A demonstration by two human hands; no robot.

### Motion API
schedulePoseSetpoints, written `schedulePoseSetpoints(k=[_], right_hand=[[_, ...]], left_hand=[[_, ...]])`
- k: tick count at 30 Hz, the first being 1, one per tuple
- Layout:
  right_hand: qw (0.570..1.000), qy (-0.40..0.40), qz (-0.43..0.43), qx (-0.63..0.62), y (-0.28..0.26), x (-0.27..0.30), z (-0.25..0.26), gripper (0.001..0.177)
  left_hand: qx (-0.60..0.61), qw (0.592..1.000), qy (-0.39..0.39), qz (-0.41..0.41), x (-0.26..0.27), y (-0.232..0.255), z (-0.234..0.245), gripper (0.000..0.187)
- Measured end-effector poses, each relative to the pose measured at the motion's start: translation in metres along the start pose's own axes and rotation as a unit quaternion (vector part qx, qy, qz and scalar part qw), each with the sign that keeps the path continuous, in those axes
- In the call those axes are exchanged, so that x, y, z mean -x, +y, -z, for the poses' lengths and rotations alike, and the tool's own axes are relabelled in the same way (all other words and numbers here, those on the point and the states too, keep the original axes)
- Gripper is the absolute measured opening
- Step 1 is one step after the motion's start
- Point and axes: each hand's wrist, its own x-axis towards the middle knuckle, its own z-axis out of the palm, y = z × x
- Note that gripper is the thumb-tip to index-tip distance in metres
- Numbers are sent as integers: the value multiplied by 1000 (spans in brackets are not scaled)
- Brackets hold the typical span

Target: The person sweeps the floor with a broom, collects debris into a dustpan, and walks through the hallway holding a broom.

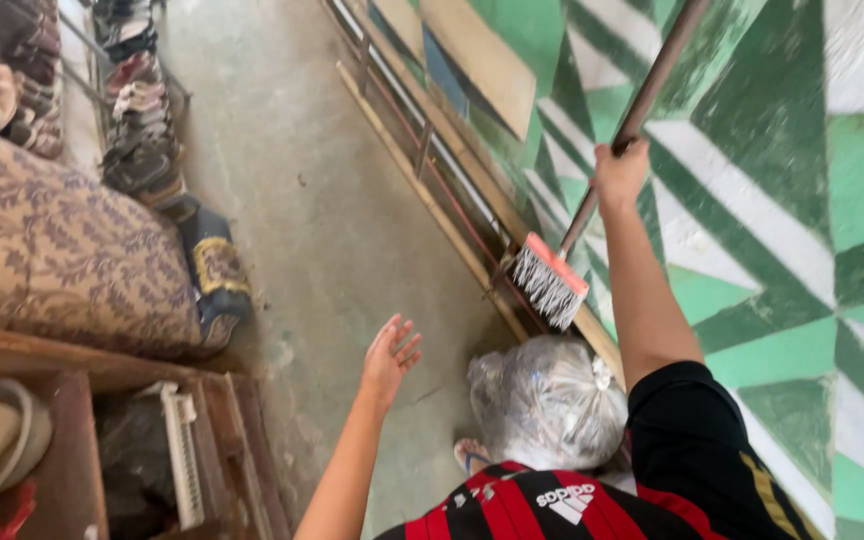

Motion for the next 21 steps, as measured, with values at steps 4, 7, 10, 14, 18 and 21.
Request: schedulePoseSetpoints(k=[4, 7, 10, 14, 18, 21], right_hand=[[980, 32, 112, 160, 46, -37, -15, 36], [978, 5, 81, 191, 62, -39, -17, 36], [976, 4, 90, 196, 43, -21, -22, 37], [976, -6, 120, 179, 11, 5, -27, 36], [970, -22, 147, 192, -7, 26, -36, 37], [962, -33, 192, 193, -17, 44, -42, 37]], left_hand=[[2, 1000, 11, 2, -18, 0, 0, 50], [4, 1000, 19, -5, -25, 0, 1, 48], [10, 1000, 28, 3, -28, -1, 2, 47], [29, 999, 29, 2, -27, -6, 7, 47], [48, 998, 30, -9, -21, -14, 20, 46], [59, 998, 32, -13, -13, -22, 37, 45]])
